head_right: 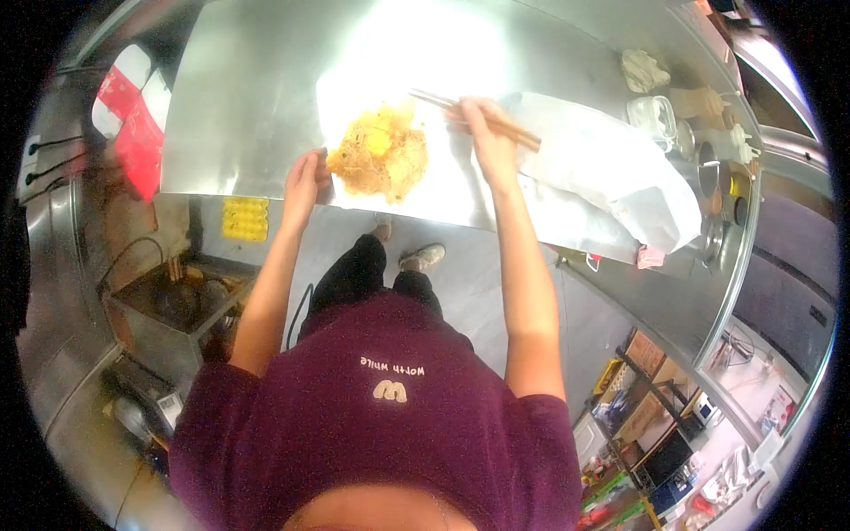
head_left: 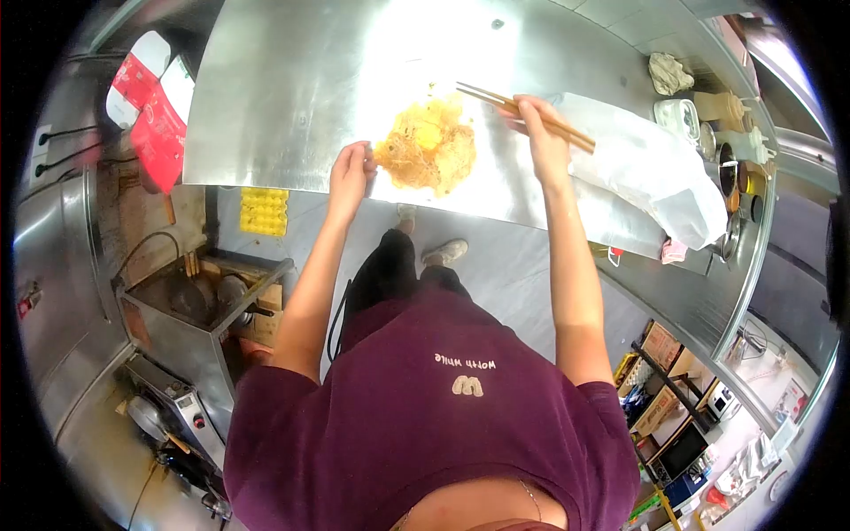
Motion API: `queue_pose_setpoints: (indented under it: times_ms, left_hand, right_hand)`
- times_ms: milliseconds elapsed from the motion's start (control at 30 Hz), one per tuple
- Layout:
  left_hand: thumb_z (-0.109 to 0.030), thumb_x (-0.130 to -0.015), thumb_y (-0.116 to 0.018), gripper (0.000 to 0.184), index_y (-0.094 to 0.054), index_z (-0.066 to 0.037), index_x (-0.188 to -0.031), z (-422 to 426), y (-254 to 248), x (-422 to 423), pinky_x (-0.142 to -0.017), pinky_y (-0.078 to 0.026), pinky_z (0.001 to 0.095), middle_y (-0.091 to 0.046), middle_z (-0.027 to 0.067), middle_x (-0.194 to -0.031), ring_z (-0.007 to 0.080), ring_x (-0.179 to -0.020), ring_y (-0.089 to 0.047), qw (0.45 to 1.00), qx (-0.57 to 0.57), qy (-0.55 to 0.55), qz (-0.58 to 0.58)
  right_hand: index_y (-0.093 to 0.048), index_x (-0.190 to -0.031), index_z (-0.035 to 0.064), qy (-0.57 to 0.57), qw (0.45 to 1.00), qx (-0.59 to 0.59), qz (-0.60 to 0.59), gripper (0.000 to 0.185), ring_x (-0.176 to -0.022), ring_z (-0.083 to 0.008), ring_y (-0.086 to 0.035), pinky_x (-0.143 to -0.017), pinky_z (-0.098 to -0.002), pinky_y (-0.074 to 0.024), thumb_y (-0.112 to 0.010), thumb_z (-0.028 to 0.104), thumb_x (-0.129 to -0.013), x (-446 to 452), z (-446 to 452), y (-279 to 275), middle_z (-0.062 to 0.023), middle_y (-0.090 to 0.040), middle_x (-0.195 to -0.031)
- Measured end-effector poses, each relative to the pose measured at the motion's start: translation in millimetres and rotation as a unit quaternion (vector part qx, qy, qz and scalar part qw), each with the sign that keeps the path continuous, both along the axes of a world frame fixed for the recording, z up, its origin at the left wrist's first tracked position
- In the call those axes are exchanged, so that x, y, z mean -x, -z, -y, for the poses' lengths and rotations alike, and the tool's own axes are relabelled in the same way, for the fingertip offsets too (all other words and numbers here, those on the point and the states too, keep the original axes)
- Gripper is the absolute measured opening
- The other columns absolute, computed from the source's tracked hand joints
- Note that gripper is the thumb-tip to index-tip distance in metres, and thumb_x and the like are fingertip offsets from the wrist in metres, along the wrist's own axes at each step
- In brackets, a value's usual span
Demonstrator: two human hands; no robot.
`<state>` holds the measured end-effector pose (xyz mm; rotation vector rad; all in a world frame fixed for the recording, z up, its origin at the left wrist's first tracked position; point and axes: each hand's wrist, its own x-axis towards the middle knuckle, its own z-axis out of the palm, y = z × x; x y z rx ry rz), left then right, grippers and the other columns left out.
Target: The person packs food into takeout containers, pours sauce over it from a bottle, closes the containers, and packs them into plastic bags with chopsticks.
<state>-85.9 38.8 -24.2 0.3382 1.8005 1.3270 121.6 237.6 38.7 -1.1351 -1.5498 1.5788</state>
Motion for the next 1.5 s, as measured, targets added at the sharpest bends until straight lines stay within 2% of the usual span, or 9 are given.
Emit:
queue_pose_setpoints:
  times_ms: [100,200,300,400,567,800,1000,1200,1500]
  left_hand:
    - [-0.038,-0.092,-0.037,0.049,-0.045,-0.001,-0.123,-21.1,3.9,17.8,-0.082,-0.043,0.0311,-0.054,0.0115,-0.112,0.0197,-0.098,-0.052,1.0,0.009,0.026,0.008]
    - [-0.039,-0.092,-0.036,0.052,-0.042,-0.001,-0.126,-47.9,-0.3,34.7,-0.088,-0.039,0.0338,-0.048,0.012,-0.122,0.0217,-0.105,-0.048,0.995,0.063,0.024,0.074]
    - [-0.04,-0.091,-0.037,0.048,-0.046,-0.001,-0.118,-62.1,3.6,35.6,-0.083,-0.039,0.0269,-0.055,0.007,-0.104,0.0151,-0.092,-0.051,0.985,-0.003,-0.046,0.165]
    - [-0.039,-0.092,-0.036,0.05,-0.04,0.0,-0.123,-66.0,14.2,39.9,-0.09,-0.036,0.0297,-0.05,0.011,-0.118,0.0202,-0.106,-0.048,0.983,-0.047,-0.019,0.175]
    - [-0.04,-0.094,-0.033,0.055,-0.036,0.004,-0.126,-76.7,4.7,23.4,-0.099,-0.031,0.033,-0.043,0.0141,-0.127,0.0222,-0.117,-0.042,0.966,-0.169,-0.064,0.183]
    - [-0.042,-0.094,-0.031,0.057,-0.04,0.006,-0.123,-60.8,9.5,16.5,-0.099,-0.029,0.0319,-0.045,0.0144,-0.125,0.021,-0.117,-0.041,0.973,-0.203,-0.046,0.1]
    - [-0.048,-0.091,-0.033,0.062,-0.041,0.005,-0.122,-46.0,-1.3,12.9,-0.1,-0.027,0.032,-0.045,0.0144,-0.124,0.0215,-0.117,-0.04,0.971,-0.225,0.016,0.086]
    - [-0.049,-0.092,-0.031,0.064,-0.036,0.005,-0.126,-50.5,-9.6,10.0,-0.102,-0.026,0.0333,-0.041,0.0158,-0.129,0.0233,-0.122,-0.036,0.978,-0.196,-0.007,0.078]
    - [-0.047,-0.092,-0.03,0.064,-0.032,0.005,-0.13,-55.8,-13.0,9.5,-0.103,-0.026,0.0339,-0.038,0.015,-0.132,0.0233,-0.123,-0.036,0.962,-0.251,-0.011,0.108]
  right_hand:
    - [-0.054,-0.104,-0.0059,0.0,0.994,0.098,-0.046,0.028,-0.089,-0.0224,-0.062,-0.075,-0.0292,-0.0494,-0.05,0.017,-0.089,-3.1,-9.8,21.8,-0.0147,-0.06,-0.098]
    - [-0.052,-0.106,-0.0053,0.013,0.978,0.18,-0.102,0.028,-0.092,-0.0248,-0.061,-0.075,-0.0302,-0.0493,-0.049,0.017,-0.089,-12.9,0.7,41.9,-0.0159,-0.059,-0.1]
    - [-0.053,-0.105,-0.0048,0.031,0.966,0.219,-0.137,0.026,-0.092,-0.0267,-0.061,-0.075,-0.0322,-0.0503,-0.049,0.016,-0.089,-25.0,26.0,38.6,-0.0171,-0.059,-0.1]
    - [-0.054,-0.102,-0.0067,0.036,0.964,0.216,-0.153,0.024,-0.091,-0.0258,-0.061,-0.076,-0.0314,-0.0506,-0.049,0.013,-0.088,-35.2,51.0,33.5,-0.0176,-0.059,-0.101]
    - [-0.054,-0.105,-0.0056,0.024,0.987,0.153,-0.039,0.024,-0.092,-0.0237,-0.061,-0.077,-0.0306,-0.0506,-0.05,0.011,-0.088,-42.2,89.9,17.8,-0.0152,-0.059,-0.1]
    - [-0.061,-0.095,-0.0025,-0.098,0.977,-0.156,0.103,0.015,-0.083,-0.0177,-0.06,-0.074,-0.0262,-0.0492,-0.051,0.001,-0.084,-46.9,87.5,-41.5,-0.0122,-0.061,-0.089]
    - [-0.061,-0.095,-0.0016,-0.082,0.953,-0.293,0.004,0.017,-0.086,-0.0218,-0.06,-0.073,-0.0262,-0.0497,-0.056,-0.004,-0.079,-15.8,57.6,-36.7,-0.0133,-0.063,-0.093]
    - [-0.061,-0.096,-0.002,-0.134,0.944,-0.301,0.034,0.019,-0.089,-0.0247,-0.06,-0.076,-0.0291,-0.0475,-0.057,-0.004,-0.077,-5.6,86.0,7.2,-0.0148,-0.062,-0.096]
    - [-0.061,-0.096,0.0007,-0.197,0.933,-0.286,0.091,0.016,-0.08,-0.0238,-0.061,-0.07,-0.0279,-0.0474,-0.056,0.003,-0.08,-23.2,97.4,-15.7,-0.0131,-0.061,-0.092]
